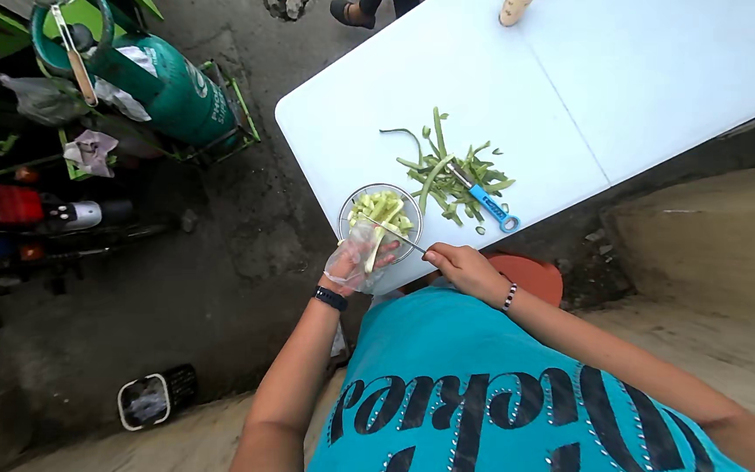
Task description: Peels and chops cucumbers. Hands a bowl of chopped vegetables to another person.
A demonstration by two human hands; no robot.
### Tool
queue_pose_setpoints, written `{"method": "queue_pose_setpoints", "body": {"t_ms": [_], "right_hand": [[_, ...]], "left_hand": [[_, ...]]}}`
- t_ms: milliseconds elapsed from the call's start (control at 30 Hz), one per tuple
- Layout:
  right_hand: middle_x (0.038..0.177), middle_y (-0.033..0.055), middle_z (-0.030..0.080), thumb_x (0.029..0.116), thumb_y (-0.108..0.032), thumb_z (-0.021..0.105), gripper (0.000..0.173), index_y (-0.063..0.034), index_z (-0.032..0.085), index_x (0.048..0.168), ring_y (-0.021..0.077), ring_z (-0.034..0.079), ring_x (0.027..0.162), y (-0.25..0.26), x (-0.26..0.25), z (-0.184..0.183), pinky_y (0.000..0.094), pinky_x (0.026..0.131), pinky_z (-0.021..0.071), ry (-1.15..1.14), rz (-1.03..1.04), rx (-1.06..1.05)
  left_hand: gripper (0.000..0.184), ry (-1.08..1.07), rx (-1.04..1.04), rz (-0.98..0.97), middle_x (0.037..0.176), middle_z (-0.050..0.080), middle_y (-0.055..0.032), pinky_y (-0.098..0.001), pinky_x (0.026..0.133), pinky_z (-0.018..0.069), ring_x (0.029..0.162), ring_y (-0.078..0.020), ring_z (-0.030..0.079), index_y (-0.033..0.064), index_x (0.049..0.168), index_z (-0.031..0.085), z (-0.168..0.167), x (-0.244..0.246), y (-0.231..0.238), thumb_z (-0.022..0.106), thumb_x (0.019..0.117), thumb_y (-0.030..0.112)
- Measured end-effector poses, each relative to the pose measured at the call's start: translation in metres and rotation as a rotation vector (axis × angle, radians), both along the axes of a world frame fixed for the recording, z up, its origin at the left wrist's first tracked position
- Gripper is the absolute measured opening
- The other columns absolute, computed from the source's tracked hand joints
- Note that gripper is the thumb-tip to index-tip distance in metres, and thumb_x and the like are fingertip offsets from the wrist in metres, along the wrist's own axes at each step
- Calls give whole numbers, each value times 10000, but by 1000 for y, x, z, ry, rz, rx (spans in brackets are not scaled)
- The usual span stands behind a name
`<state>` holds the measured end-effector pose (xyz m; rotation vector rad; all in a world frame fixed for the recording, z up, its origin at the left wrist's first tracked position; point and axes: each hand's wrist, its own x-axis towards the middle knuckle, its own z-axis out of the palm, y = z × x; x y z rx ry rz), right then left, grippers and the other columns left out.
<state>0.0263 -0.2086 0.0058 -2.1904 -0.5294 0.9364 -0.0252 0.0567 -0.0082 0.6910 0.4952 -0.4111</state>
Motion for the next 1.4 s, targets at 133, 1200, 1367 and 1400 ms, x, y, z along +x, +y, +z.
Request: {"method": "queue_pose_setpoints", "body": {"t_ms": [133,1200,1367,1400], "right_hand": [[702,63,607,1110,-460,345,480,-121,685,1118,236,615,646,-1,0,0,487,641,513,8,12,-8],[747,102,629,1108,-479,339,498,-102,664,1091,295,647,729,8,-2,-8,533,682,511,16,76,-89],[708,86,613,1107,-469,351,492,-102,679,1117,268,624,654,4,-6,-4,515,638,517,-16,19,-2],[710,84,613,1107,-468,347,495,-102,679,1124,263,623,655,3,-6,-1,512,642,516,-13,22,9]], "left_hand": [[382,-42,26,-41,1342,622,-171,-438,947,579,1162,-304,663,96,1420,499,-2,0,1,470,1041,128],[381,-121,-78,-19,1399,604,-127,-379,990,538,1219,-238,624,124,1380,555,-11,-1,-1,501,1028,263],[419,-42,-212,106,1403,579,-206,-450,970,554,1220,-332,619,69,1361,563,-12,-1,2,432,1041,305],[444,-41,-210,102,1411,572,-205,-450,970,553,1226,-333,614,65,1371,554,-11,-1,3,381,1050,319]]}}
